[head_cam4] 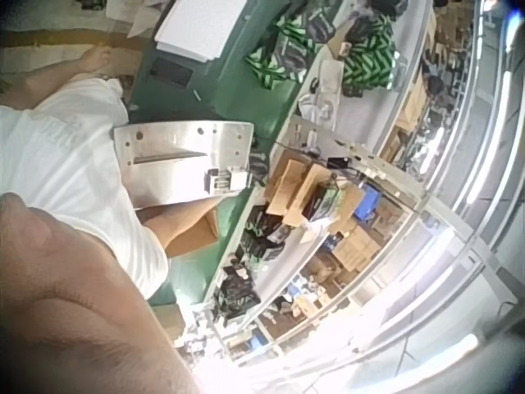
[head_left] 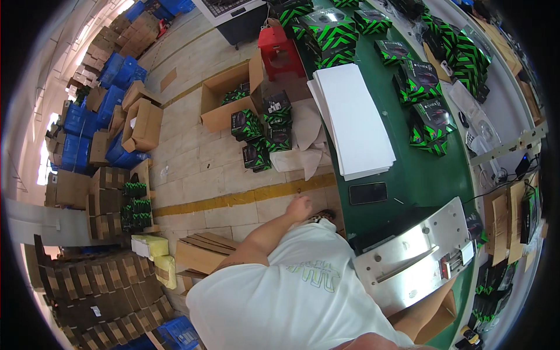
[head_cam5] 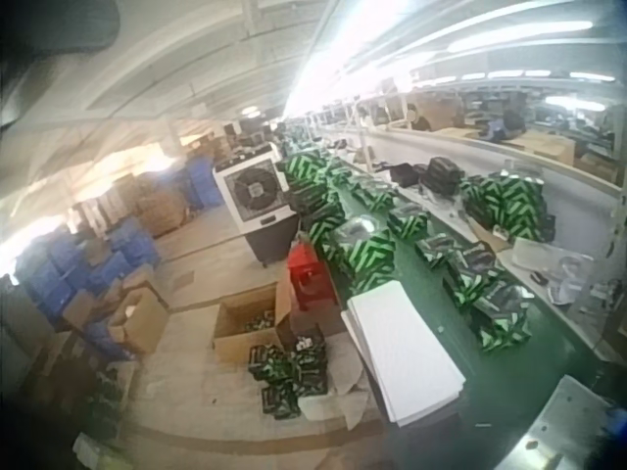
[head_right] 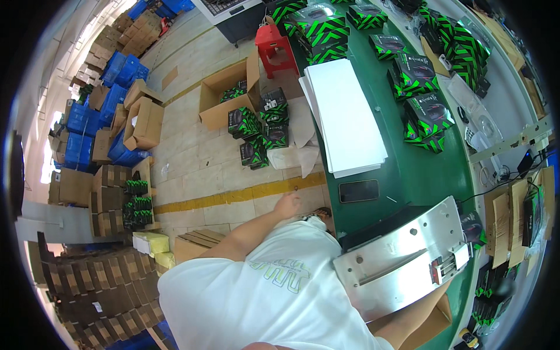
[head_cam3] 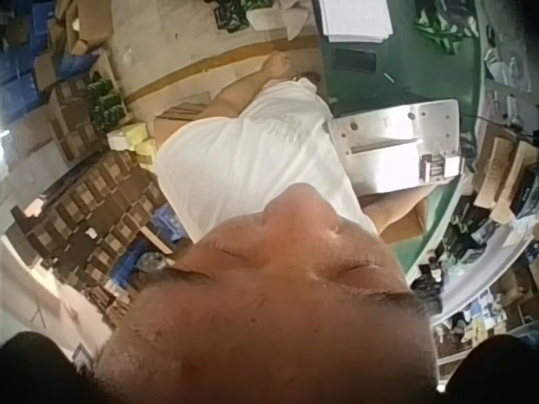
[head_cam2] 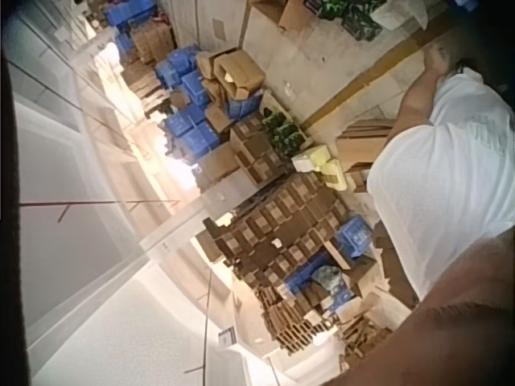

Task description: The person arranges cardboard boxes on the table, picks up packaged computer mice from the conveyor belt, opens and closes the product boxes, and packs them into the cardboard boxes.

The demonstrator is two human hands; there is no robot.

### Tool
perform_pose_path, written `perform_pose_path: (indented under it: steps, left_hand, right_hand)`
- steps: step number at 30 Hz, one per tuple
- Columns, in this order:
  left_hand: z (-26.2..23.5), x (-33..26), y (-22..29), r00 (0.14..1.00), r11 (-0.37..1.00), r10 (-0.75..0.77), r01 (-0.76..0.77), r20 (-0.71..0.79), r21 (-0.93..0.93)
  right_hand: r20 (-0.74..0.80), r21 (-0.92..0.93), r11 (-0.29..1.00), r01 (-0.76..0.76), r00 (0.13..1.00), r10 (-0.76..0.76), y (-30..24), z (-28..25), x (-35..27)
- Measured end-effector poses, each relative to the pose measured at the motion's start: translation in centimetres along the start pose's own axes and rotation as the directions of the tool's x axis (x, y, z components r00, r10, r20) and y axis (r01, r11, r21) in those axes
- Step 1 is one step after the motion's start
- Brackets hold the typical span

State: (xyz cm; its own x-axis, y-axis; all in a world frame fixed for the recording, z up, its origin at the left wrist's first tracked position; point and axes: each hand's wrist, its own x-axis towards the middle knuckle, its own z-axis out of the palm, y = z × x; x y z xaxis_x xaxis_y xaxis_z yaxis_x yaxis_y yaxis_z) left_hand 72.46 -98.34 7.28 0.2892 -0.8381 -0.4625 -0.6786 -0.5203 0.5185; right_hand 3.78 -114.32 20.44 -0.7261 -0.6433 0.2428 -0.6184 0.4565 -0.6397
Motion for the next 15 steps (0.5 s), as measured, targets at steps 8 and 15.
perform_pose_path:
  steps: [8, 15]
  left_hand:
    - [-5.6, 5.7, 10.8, 0.823, 0.736, 0.259, -0.507, -0.505, -0.449]
    - [-15.9, -4.8, 28.3, 0.351, 0.083, 0.757, -0.888, -0.551, -0.452]
  right_hand:
    - [-0.689, 0.249, 0.956, 0.157, 0.722, 0.061, -9.1, -11.8, -12.8]
    - [-0.314, -0.133, 0.970, 0.204, 0.919, -0.236, 1.1, -26.0, -32.0]
